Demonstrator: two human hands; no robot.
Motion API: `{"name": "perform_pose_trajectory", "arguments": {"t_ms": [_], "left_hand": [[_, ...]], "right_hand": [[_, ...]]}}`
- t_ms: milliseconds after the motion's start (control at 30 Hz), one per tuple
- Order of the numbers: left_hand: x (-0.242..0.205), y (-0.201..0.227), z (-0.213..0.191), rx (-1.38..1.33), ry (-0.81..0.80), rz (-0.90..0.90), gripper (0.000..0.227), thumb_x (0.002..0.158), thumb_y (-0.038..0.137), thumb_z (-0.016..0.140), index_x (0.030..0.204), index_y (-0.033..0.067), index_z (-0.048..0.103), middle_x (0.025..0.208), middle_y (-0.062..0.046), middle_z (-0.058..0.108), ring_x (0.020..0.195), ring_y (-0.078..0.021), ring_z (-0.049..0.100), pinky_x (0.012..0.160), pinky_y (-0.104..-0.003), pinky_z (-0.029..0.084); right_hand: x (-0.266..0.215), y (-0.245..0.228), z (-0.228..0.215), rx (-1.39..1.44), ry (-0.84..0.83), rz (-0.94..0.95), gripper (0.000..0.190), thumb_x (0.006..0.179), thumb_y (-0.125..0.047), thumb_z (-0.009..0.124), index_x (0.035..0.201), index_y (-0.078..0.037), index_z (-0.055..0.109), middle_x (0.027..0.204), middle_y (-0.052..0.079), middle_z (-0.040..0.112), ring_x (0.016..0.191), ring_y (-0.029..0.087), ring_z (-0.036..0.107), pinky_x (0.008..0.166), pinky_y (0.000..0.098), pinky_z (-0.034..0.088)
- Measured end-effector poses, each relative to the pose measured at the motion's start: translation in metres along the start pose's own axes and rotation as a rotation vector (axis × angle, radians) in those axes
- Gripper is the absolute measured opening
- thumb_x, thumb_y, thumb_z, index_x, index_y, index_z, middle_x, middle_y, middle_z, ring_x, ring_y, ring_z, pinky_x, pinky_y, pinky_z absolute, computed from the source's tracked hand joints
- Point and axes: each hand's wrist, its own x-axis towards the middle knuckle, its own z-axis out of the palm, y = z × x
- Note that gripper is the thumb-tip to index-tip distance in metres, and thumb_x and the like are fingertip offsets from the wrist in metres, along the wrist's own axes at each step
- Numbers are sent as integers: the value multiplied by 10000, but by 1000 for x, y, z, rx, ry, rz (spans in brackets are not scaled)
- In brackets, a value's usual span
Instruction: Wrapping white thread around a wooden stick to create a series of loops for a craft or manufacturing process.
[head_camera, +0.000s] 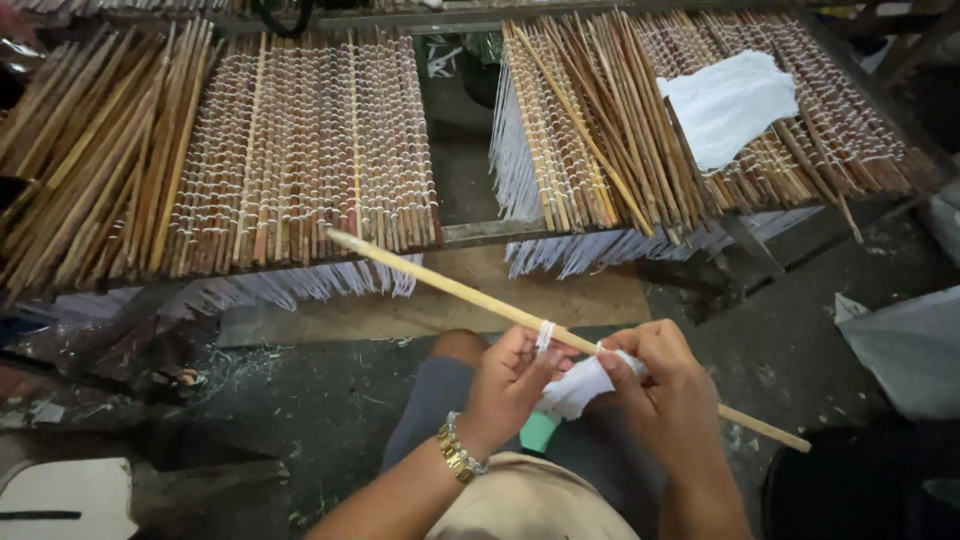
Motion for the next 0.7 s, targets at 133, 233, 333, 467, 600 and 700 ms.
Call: {"name": "perform_pose_trajectory", "arguments": {"t_ms": [133, 233, 333, 467, 600, 700], "left_hand": [[2, 11, 0, 304, 35, 119, 237, 949, 319, 686, 945, 117, 809, 901, 20, 809, 812, -57, 710, 708, -236, 540], [1, 7, 1, 493, -108, 439, 419, 1001, 256, 677, 650, 73, 541, 651, -24, 509, 622, -158, 485, 572, -338, 370], [-1, 6, -3, 612, -126, 439, 364, 1013, 420, 584, 978, 95, 746, 970, -68, 754, 830, -242, 661, 734, -357, 495], [-4, 25, -3, 391, -155, 181, 254, 981, 334, 654, 985, 112, 777, 962, -1, 778, 790, -82, 687, 660, -240, 506], [-4, 20, -4, 285, -158, 5, 201, 958, 317, 694, 967, 142, 793, 900, 58, 777, 783, -18, 651, 641, -196, 469], [0, 12, -5, 161, -186, -44, 224, 968, 333, 690, 951, 128, 777, 906, 47, 765, 801, -34, 641, 681, -203, 469]], "right_hand": [[2, 6, 2, 31, 30, -67, 231, 901, -373, 701, 844, -149, 691, 938, -33, 679, 843, 148, 671, 708, 334, 492], [0, 0, 7, 10, -39, 9, 235, 825, -431, 740, 881, -203, 738, 932, -49, 644, 827, 151, 692, 744, 337, 498], [1, -2, 6, -15, -17, -6, 257, 871, -459, 699, 843, -204, 703, 889, -50, 638, 814, 160, 676, 709, 342, 497], [3, -2, -3, 10, -24, 3, 264, 920, -421, 632, 953, -197, 768, 938, -35, 624, 808, 156, 666, 699, 343, 489], [0, 3, 0, 115, -58, -32, 381, 990, -397, 502, 1044, -178, 809, 913, -19, 614, 815, 124, 651, 641, 300, 498], [-1, 6, 1, 53, -75, -6, 339, 904, -495, 611, 1043, -244, 792, 969, -59, 606, 830, 123, 676, 697, 327, 503]]}}
